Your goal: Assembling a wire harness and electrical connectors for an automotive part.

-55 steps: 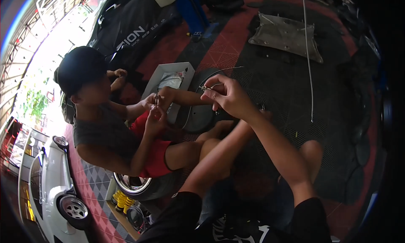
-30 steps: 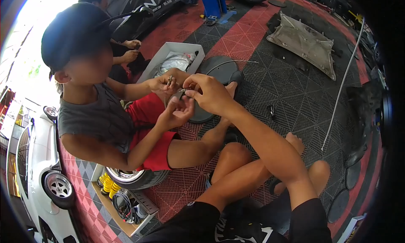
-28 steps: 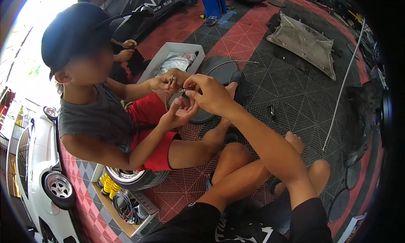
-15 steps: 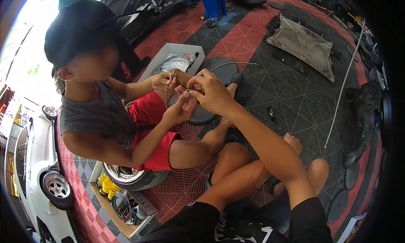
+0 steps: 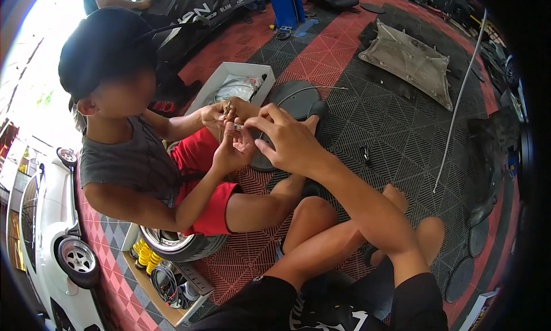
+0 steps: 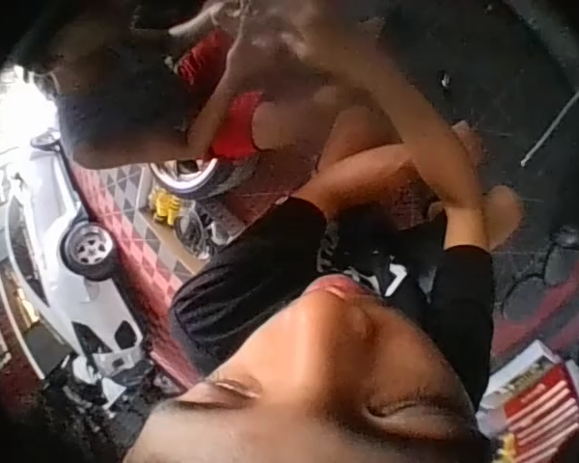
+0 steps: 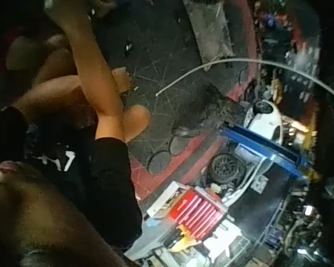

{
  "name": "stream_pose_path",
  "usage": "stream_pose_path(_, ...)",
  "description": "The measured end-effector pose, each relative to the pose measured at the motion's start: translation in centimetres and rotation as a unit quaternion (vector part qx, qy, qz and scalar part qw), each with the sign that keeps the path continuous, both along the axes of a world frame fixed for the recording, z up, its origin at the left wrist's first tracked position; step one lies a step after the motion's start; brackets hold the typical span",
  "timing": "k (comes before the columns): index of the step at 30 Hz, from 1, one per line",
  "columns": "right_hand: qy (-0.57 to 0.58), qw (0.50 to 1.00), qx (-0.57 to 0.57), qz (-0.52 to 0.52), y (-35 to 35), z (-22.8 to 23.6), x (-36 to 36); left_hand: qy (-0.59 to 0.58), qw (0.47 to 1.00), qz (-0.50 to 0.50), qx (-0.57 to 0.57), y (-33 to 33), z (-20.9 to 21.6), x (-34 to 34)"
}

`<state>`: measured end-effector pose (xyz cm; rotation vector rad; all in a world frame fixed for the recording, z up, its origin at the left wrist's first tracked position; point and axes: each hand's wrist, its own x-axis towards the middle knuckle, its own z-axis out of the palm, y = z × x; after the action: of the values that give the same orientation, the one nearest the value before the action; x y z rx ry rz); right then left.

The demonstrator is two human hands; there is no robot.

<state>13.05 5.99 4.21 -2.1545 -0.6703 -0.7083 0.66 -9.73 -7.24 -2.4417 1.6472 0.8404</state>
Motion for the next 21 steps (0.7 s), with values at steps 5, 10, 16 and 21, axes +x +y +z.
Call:
stream_pose_path(5, 0.231, 0.870, -0.177, 0.398, -7.7, 7.3, -5.6, 0.030, 0.999, -0.029, -0.012, -0.7, 1.8, -0.2)
stream_pose_path(10, 0.240, 0.570, -0.104, 0.779, -15.4, 14.8, -14.5, 0.039, 0.993, -0.094, -0.058, -2.0, 2.3, -1.1)
stream_pose_path(16, 0.164, 0.551, -0.040, 0.817, -16.5, 17.1, -14.6, 0.023, 0.994, -0.091, -0.059, -2.5, 1.8, -0.8)
stream_pose_path(21, 0.168, 0.569, 0.151, 0.791, -21.1, 15.8, -15.2, 0.040, 0.992, -0.099, -0.066, -4.6, -0.2, -2.5)
